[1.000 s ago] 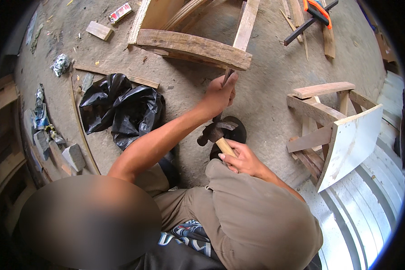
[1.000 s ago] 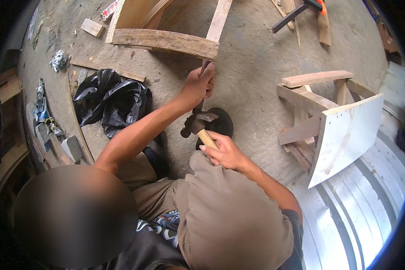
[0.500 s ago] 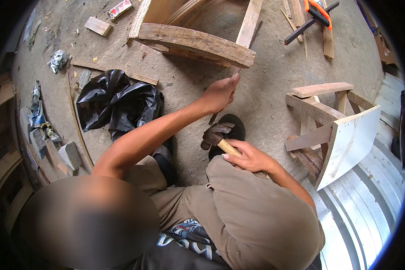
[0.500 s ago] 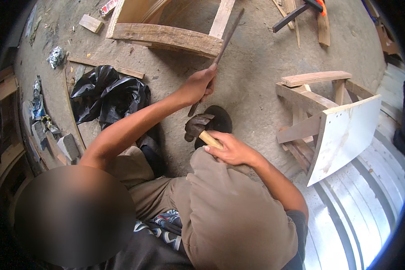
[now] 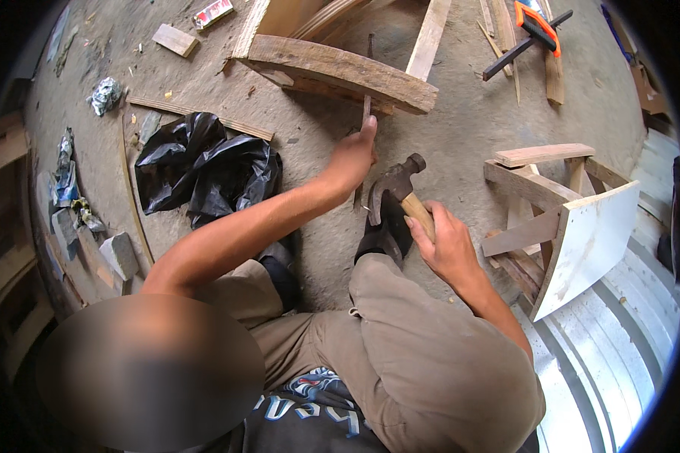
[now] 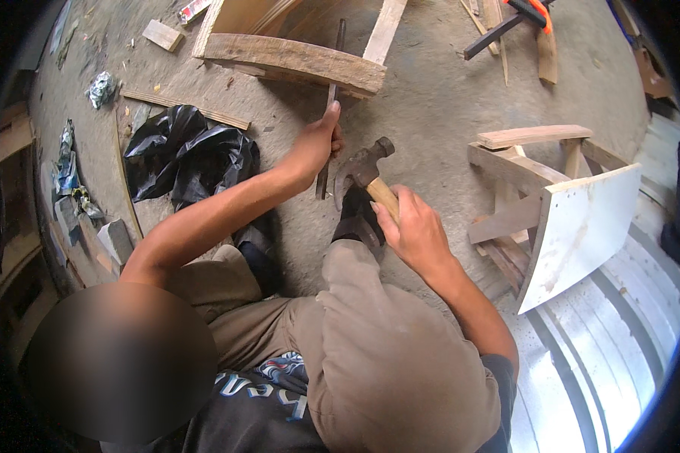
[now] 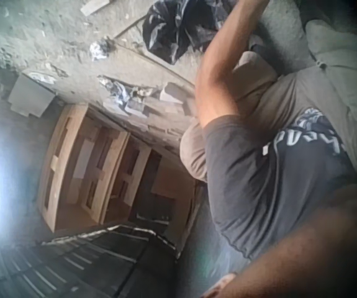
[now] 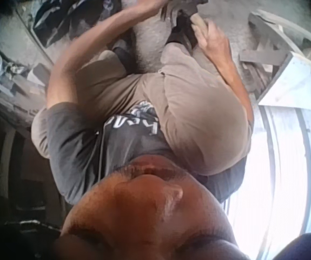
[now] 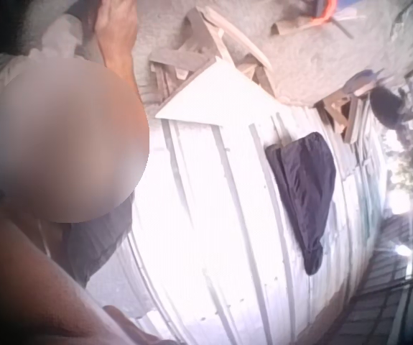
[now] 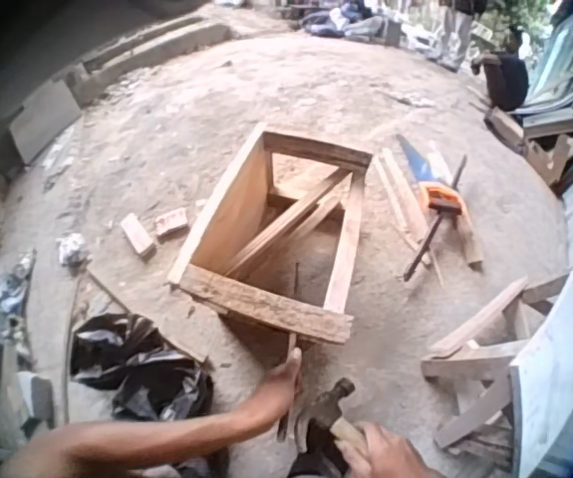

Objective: The person sits on the floor and uses a hand saw to cut a piece of wood. They then fit the cut piece into a wooden frame structure and secure it by hammering nails into the joints.

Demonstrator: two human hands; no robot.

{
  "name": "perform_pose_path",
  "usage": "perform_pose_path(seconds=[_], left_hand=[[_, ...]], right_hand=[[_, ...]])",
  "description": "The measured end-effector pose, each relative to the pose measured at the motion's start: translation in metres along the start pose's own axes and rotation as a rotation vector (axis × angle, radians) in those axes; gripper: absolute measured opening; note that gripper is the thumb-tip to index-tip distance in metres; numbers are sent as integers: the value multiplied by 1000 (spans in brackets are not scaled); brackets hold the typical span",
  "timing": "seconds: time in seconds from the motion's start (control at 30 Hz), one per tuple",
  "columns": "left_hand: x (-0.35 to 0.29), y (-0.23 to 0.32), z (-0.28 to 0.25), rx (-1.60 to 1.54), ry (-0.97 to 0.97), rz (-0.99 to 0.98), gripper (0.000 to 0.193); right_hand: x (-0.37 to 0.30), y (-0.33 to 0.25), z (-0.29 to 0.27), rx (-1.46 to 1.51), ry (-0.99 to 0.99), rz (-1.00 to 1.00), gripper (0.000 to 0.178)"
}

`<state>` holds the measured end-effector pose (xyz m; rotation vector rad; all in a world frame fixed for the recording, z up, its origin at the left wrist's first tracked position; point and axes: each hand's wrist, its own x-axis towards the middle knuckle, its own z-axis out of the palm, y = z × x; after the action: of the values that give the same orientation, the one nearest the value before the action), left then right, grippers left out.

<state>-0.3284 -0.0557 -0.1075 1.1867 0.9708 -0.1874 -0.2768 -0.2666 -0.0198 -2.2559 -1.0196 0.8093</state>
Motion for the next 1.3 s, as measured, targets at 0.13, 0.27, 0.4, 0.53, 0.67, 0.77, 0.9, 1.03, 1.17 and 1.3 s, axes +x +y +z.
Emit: perform_pose_path(seconds=[0.13,0.27,0.4,0.53,0.67,0.77,0.9,1.03,1.17,1.3], left_hand=[[-14,-6,15,-141,-106,135,58],[-18,-7,15,-173,-269,143,53],[-19,6,19,-317,-280,142,40],[-4,37,11,-285,-285,85,37],[-3,30,17,-78,-329,69,45],[-4,26,17,-60,-360,56,50],[4,22,15,-106,-417,28,47],[8,25,12,-93,-459,14,43],[7,32,7,-87,-493,6,34],[13,26,4,-50,-512,15,30]], right_hand=[[-5,3,0,157,-29,-6,33],[-15,6,2,282,-125,81,37],[-18,5,1,240,-116,49,39],[-14,7,-4,78,-138,-173,42],[-17,-4,9,143,-255,-143,43],[-16,-6,11,149,-282,-135,44],[-17,-4,19,192,-297,-141,45],[-10,-8,15,227,-323,-129,45],[-6,-11,14,234,-358,-77,44],[-3,-13,12,256,-377,-62,44]])
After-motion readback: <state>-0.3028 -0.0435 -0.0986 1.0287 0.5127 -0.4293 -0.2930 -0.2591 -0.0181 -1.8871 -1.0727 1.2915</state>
